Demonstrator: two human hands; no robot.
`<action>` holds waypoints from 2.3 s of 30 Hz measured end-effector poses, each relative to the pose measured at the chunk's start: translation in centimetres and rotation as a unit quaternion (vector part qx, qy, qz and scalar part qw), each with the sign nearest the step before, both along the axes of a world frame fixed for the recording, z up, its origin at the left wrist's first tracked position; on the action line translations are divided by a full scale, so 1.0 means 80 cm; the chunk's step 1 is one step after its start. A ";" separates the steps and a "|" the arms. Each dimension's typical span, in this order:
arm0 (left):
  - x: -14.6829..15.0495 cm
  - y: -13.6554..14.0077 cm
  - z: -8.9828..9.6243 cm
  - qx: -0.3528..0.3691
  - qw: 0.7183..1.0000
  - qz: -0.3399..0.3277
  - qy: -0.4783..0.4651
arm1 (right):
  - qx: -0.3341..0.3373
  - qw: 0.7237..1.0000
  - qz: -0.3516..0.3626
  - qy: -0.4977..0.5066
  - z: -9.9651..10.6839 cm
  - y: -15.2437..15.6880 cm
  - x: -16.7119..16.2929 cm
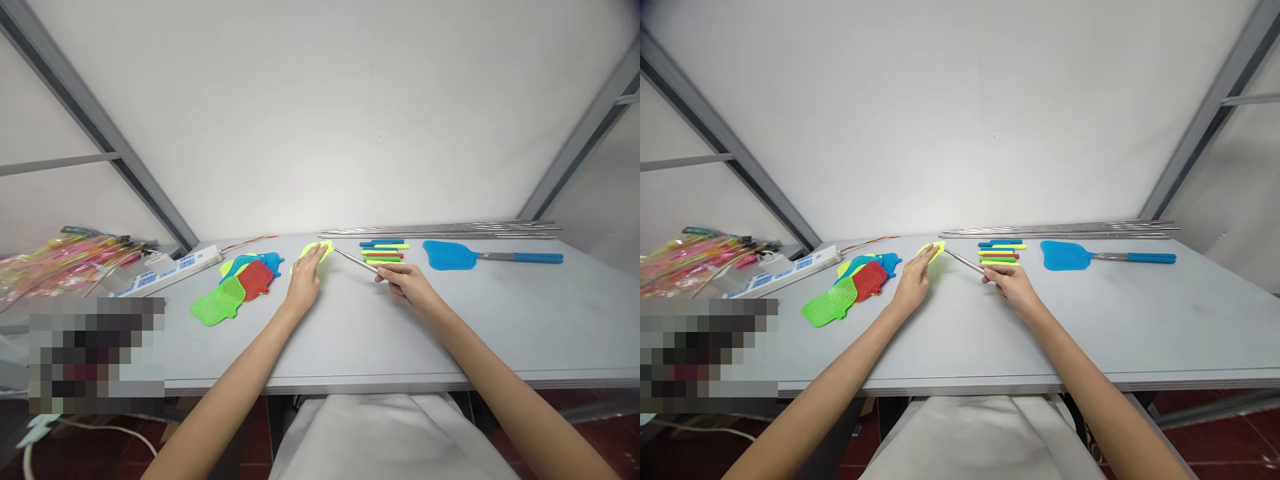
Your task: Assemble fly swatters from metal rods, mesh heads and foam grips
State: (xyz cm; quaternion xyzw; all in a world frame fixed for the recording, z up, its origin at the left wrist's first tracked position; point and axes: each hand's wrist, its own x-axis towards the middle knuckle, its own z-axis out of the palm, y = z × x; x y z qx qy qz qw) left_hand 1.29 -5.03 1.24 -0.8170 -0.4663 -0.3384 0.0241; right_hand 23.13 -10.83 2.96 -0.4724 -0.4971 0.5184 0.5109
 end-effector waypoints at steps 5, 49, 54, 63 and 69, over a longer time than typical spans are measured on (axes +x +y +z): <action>-0.008 -0.001 0.007 0.014 0.998 0.000 0.061 | -0.048 0.997 0.002 -0.053 0.003 -0.001 0.002; 0.018 -0.029 0.014 0.018 0.997 -0.036 0.063 | -0.158 0.974 0.151 0.061 -0.005 0.010 0.038; 0.029 -0.043 0.022 0.045 0.997 -0.038 0.048 | -0.140 0.977 0.153 0.042 -0.004 0.008 0.030; 0.054 -0.071 0.018 -0.126 0.959 -0.219 -0.130 | -0.061 0.990 0.127 0.026 0.005 0.000 0.021; 0.049 -0.054 0.017 -0.246 0.865 -0.199 -0.389 | -0.063 0.989 0.136 0.015 0.006 -0.001 0.019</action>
